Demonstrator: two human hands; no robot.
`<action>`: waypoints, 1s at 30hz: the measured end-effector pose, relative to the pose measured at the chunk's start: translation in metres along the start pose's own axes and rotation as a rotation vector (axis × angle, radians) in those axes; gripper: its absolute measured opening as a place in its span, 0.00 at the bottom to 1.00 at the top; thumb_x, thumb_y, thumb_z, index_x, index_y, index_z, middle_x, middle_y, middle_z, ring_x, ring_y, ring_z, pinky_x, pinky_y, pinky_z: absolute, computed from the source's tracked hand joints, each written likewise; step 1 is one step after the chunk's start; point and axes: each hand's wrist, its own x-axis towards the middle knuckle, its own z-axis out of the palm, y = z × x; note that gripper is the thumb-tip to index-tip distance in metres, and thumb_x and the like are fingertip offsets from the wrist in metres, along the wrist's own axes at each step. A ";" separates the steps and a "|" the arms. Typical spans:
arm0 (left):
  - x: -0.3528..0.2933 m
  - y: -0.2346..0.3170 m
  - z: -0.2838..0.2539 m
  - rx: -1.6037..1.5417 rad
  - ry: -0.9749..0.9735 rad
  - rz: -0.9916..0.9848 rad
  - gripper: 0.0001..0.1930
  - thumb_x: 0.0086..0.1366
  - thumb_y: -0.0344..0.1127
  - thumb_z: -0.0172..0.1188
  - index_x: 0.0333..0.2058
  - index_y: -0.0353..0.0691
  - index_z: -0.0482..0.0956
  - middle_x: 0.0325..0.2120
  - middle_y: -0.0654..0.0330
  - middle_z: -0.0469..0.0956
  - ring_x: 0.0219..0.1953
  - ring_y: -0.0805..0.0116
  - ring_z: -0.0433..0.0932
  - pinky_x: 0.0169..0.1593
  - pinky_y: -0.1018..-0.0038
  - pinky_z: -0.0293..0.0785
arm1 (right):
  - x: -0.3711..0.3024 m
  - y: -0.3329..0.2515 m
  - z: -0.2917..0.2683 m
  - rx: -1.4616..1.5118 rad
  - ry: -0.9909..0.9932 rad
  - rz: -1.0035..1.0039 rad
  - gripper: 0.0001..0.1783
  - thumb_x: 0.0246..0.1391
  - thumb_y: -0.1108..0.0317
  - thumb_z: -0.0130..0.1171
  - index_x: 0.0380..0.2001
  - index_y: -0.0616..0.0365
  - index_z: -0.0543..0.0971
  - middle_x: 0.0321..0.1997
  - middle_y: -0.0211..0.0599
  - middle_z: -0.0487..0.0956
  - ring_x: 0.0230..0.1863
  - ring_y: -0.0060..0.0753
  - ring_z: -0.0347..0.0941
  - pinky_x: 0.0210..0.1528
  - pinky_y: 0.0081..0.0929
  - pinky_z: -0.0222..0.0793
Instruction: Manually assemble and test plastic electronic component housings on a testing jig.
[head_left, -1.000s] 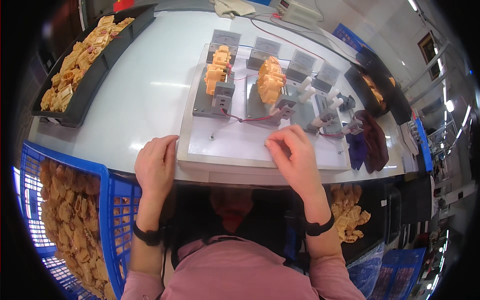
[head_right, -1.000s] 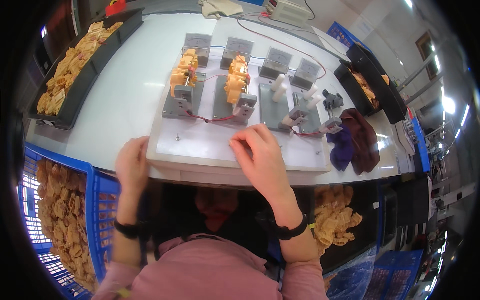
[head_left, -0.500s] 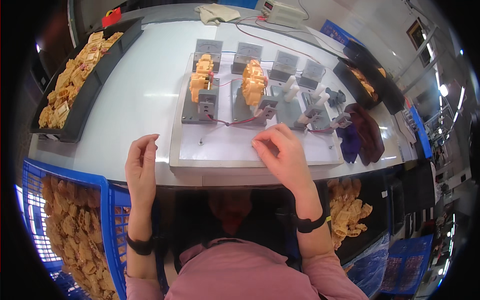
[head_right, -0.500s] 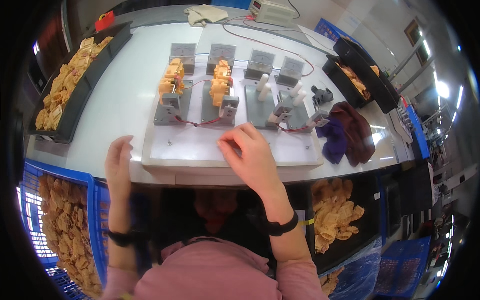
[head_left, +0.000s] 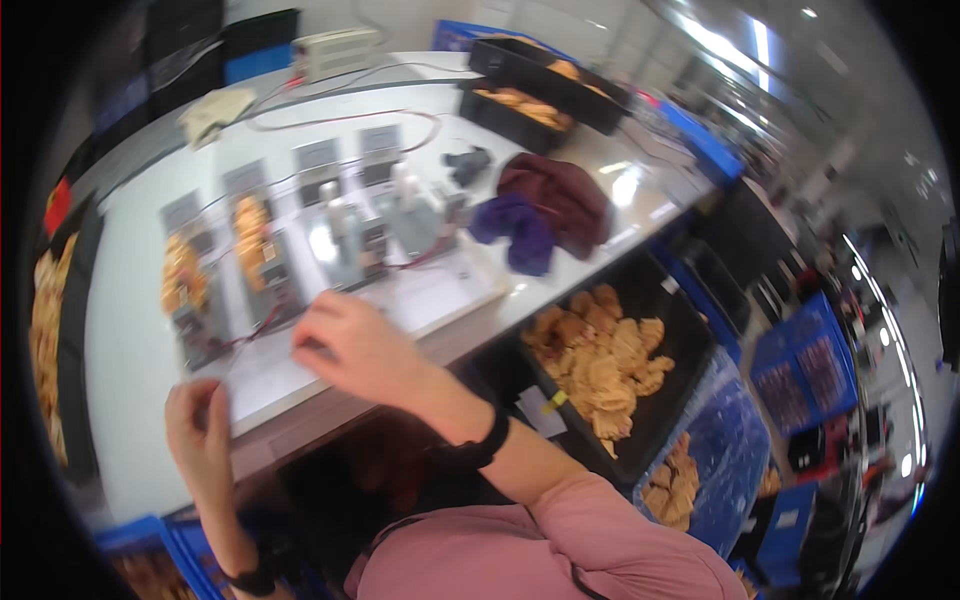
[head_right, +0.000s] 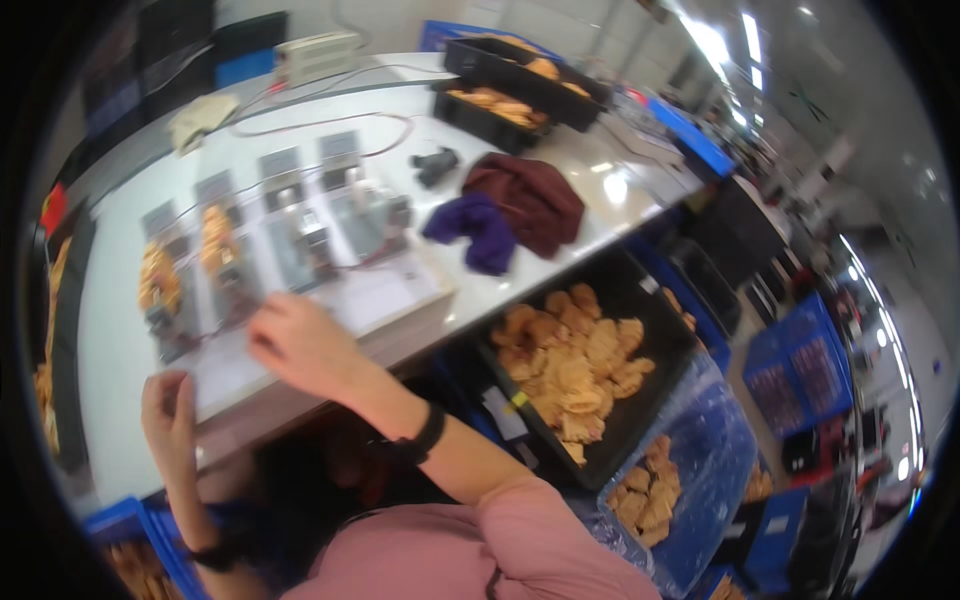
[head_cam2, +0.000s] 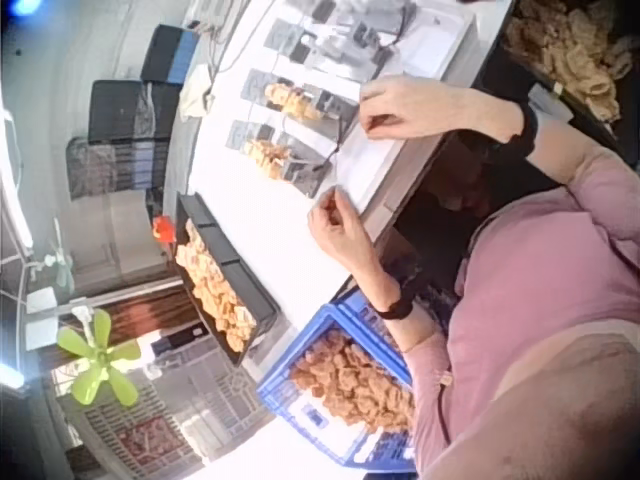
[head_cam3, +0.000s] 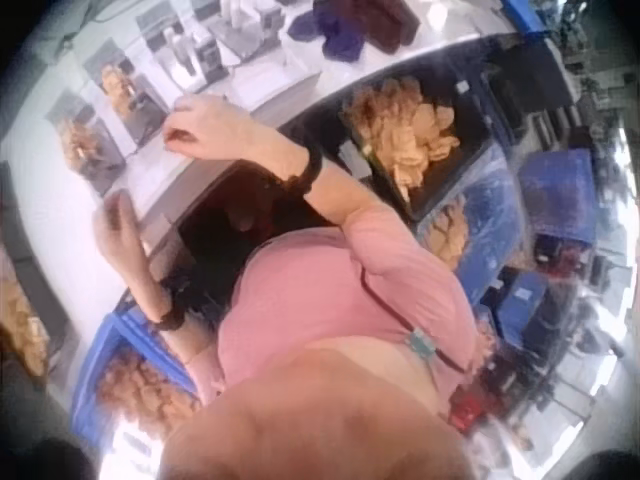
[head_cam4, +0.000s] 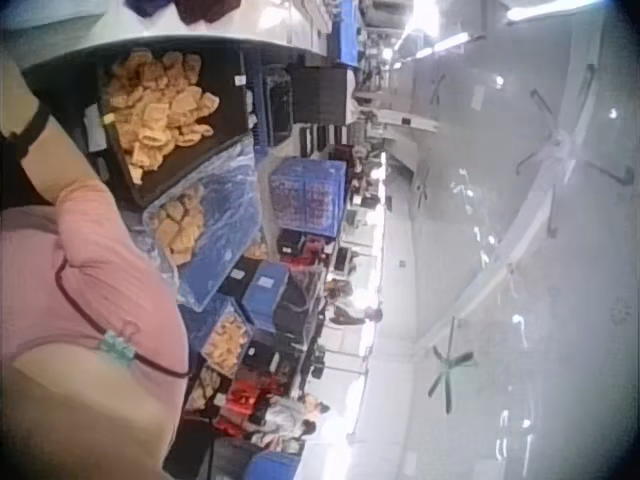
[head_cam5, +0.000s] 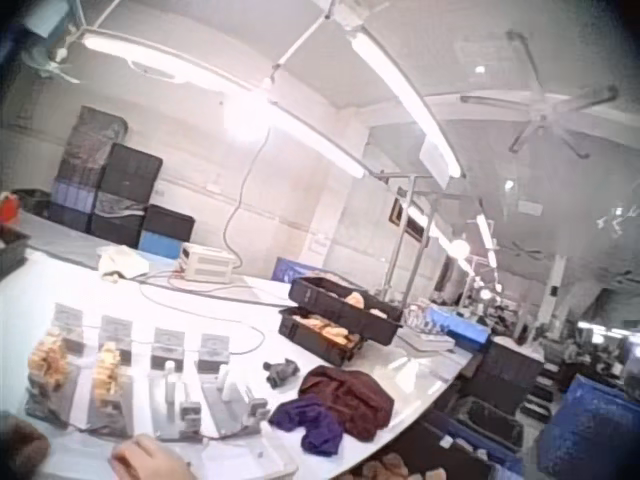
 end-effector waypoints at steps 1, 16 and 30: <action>0.000 0.001 0.000 -0.009 -0.014 -0.008 0.04 0.62 0.27 0.60 0.33 0.33 0.77 0.29 0.58 0.73 0.35 0.65 0.71 0.43 0.73 0.67 | -0.001 -0.004 -0.003 -0.003 0.018 0.010 0.06 0.51 0.67 0.63 0.29 0.56 0.78 0.33 0.39 0.73 0.37 0.45 0.73 0.40 0.39 0.69; 0.003 -0.005 0.011 -0.035 -0.062 -0.064 0.06 0.68 0.29 0.56 0.36 0.32 0.75 0.31 0.62 0.71 0.35 0.72 0.68 0.42 0.78 0.64 | -0.010 0.005 -0.003 -0.015 0.092 0.009 0.06 0.50 0.67 0.63 0.28 0.56 0.77 0.35 0.38 0.72 0.40 0.43 0.72 0.46 0.38 0.66; 0.012 -0.057 0.001 -0.044 -0.197 0.127 0.11 0.73 0.35 0.52 0.43 0.32 0.75 0.37 0.60 0.73 0.39 0.71 0.70 0.45 0.76 0.67 | -0.010 0.016 0.011 -0.008 0.189 -0.001 0.04 0.43 0.67 0.62 0.22 0.52 0.77 0.33 0.37 0.72 0.39 0.43 0.71 0.43 0.37 0.66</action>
